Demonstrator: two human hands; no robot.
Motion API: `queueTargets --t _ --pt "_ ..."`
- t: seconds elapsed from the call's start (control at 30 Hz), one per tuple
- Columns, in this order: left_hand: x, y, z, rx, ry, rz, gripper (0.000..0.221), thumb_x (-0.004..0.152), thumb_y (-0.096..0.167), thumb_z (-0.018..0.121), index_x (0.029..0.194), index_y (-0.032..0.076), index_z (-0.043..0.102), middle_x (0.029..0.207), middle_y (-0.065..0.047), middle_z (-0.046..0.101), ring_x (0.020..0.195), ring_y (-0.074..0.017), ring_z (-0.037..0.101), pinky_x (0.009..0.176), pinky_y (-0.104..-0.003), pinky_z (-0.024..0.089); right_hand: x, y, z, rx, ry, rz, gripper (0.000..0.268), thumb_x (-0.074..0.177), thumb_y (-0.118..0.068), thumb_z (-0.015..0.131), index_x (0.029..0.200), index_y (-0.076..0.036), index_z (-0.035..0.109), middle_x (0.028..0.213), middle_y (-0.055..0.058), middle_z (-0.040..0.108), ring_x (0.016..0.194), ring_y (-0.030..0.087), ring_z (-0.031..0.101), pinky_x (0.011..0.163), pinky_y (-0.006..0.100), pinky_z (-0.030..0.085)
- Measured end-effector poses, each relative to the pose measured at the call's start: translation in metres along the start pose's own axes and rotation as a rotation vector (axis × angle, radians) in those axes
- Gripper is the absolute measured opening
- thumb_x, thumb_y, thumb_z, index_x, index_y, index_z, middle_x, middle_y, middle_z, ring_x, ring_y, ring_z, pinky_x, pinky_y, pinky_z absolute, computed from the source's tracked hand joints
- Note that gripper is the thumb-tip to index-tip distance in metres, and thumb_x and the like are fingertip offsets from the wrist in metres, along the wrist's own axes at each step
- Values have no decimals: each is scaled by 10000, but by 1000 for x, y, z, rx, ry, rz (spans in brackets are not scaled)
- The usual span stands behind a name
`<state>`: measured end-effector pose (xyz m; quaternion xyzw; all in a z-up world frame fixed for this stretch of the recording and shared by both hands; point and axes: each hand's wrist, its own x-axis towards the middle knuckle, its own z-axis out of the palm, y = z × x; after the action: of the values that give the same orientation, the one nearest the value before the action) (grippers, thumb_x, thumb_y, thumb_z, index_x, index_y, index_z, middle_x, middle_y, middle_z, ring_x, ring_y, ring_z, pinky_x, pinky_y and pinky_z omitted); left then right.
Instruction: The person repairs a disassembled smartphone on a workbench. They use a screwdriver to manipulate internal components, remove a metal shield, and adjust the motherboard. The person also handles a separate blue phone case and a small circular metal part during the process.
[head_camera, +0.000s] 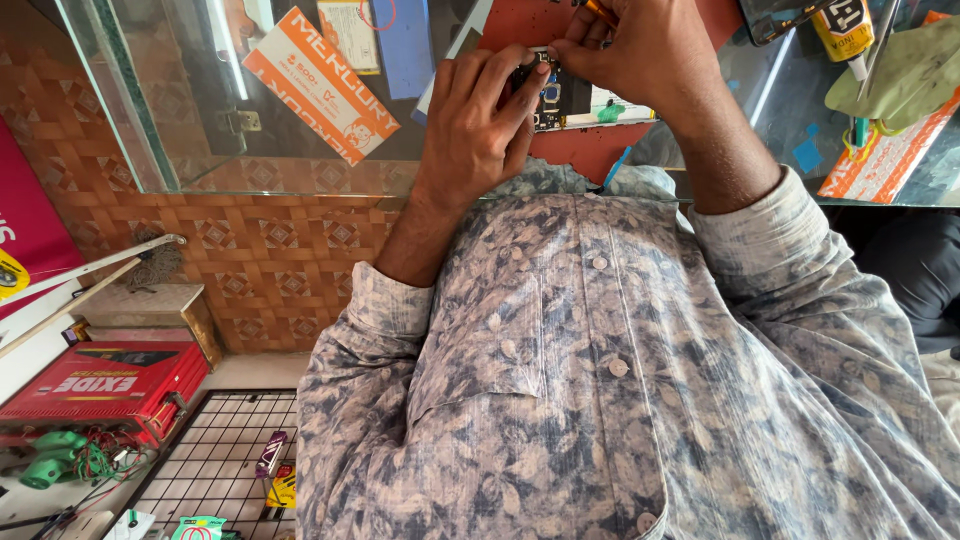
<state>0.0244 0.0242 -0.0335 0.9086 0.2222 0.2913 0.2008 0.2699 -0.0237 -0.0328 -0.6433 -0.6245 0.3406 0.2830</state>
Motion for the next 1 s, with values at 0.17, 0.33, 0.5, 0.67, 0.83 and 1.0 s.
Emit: queueTargets --t 0.17,0.33,0.5,0.67,0.83,1.0 --pt "-3 -2 2 2 2 9 351 989 102 705 1339 78 685 1323 -84 586 1118 -257 554 943 -447 448 -3 -13 0 -115 51 -68 249 929 -72 893 966 17 663 892 73 708 801 137 730 692 274 588" --pt "-5 -4 7 -6 -4 7 342 1005 103 703 1346 79 685 1328 -91 590 1122 -253 559 935 -441 447 -5 -15 2 -250 65 -110 228 949 -102 872 976 -3 668 886 61 715 794 168 740 659 306 575" --pt "-5 -4 10 -8 -18 -4 345 983 98 712 1327 85 699 1330 -91 591 1124 -255 565 940 -440 449 -9 -7 -2 -139 45 -76 215 981 -91 850 973 8 659 877 74 708 799 169 719 680 309 560" --pt "-5 -3 13 -27 16 -10 319 989 84 725 1307 75 710 1364 -83 587 1142 -250 568 961 -432 454 -16 3 -5 0 58 -90 175 1024 -22 820 1006 30 654 871 102 694 777 147 681 703 295 537" --pt "-2 0 6 -44 -14 -32 326 965 77 719 1291 64 717 1363 -79 591 1153 -260 573 963 -442 455 -9 -6 0 -19 82 -71 209 956 -32 855 950 6 650 875 66 708 806 143 728 695 287 583" --pt "-1 1 3 -56 -25 -57 299 977 81 711 1274 55 730 1366 -83 590 1166 -265 578 966 -441 456 -3 -28 2 -213 158 -101 245 880 -26 875 984 -2 655 806 57 683 723 178 708 625 318 543"
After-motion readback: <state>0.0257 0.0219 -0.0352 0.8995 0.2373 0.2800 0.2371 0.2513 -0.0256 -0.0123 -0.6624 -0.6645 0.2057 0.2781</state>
